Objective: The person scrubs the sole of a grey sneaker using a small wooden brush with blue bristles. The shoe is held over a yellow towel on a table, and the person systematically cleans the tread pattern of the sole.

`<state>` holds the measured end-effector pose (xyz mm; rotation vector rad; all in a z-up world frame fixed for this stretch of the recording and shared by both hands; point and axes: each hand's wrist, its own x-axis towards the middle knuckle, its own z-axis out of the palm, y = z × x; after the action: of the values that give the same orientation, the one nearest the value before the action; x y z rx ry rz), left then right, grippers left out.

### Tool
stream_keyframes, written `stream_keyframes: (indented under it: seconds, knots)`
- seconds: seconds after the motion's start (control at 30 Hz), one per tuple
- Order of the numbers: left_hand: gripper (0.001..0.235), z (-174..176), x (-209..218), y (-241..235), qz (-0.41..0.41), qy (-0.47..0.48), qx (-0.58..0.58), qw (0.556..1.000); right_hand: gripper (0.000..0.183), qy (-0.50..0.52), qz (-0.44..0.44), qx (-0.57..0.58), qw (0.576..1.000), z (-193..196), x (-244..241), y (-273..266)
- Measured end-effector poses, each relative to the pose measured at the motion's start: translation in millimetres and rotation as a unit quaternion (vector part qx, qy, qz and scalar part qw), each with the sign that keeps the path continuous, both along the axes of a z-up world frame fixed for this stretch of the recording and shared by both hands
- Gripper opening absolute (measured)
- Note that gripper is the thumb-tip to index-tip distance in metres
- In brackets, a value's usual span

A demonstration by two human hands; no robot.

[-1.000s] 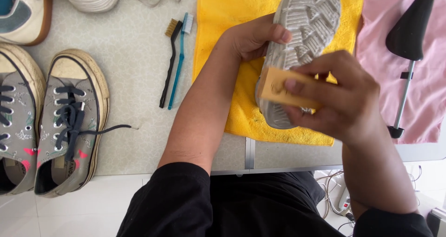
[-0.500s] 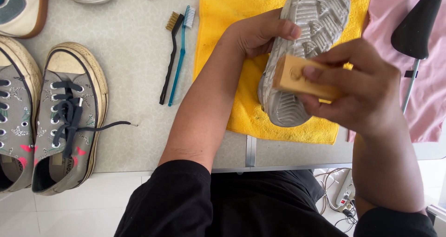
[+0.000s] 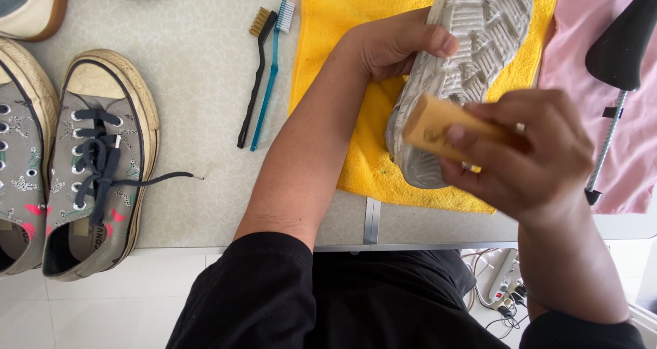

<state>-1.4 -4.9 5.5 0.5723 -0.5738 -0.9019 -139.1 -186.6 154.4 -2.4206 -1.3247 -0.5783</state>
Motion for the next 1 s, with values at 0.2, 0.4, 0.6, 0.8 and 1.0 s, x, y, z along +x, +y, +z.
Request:
stream_keyframes:
  seconds: [0.2, 0.4, 0.6, 0.8, 1.0]
  knots:
    - [0.069, -3.2, 1.6, -0.7, 0.010, 0.009, 0.027, 1.000, 0.018, 0.013, 0.083, 0.012, 0.996, 7.8, -31.7, 12.9]
    - [0.072, -3.2, 0.9, -2.7, 0.013, 0.002, 0.045, 0.999, 0.029, 0.122, 0.007, 0.019, 0.992, -5.9, -3.2, -27.2]
    - [0.048, -7.8, 2.5, -4.5, 0.009, 0.037, 0.021, 0.999, 0.035, 0.062, -0.014, 0.051, 0.997, -14.1, 53.9, -47.0]
    - [0.046, -5.8, 1.7, -1.9, 0.006, 0.033, 0.023, 0.999, 0.031, 0.012, 0.016, 0.033, 0.999, -22.1, 35.0, -40.0]
    - [0.067, -1.9, 2.0, -2.3, 0.003, 0.020, 0.017, 1.000, 0.022, 0.047, 0.097, 0.064, 0.992, -6.3, -11.2, -8.6]
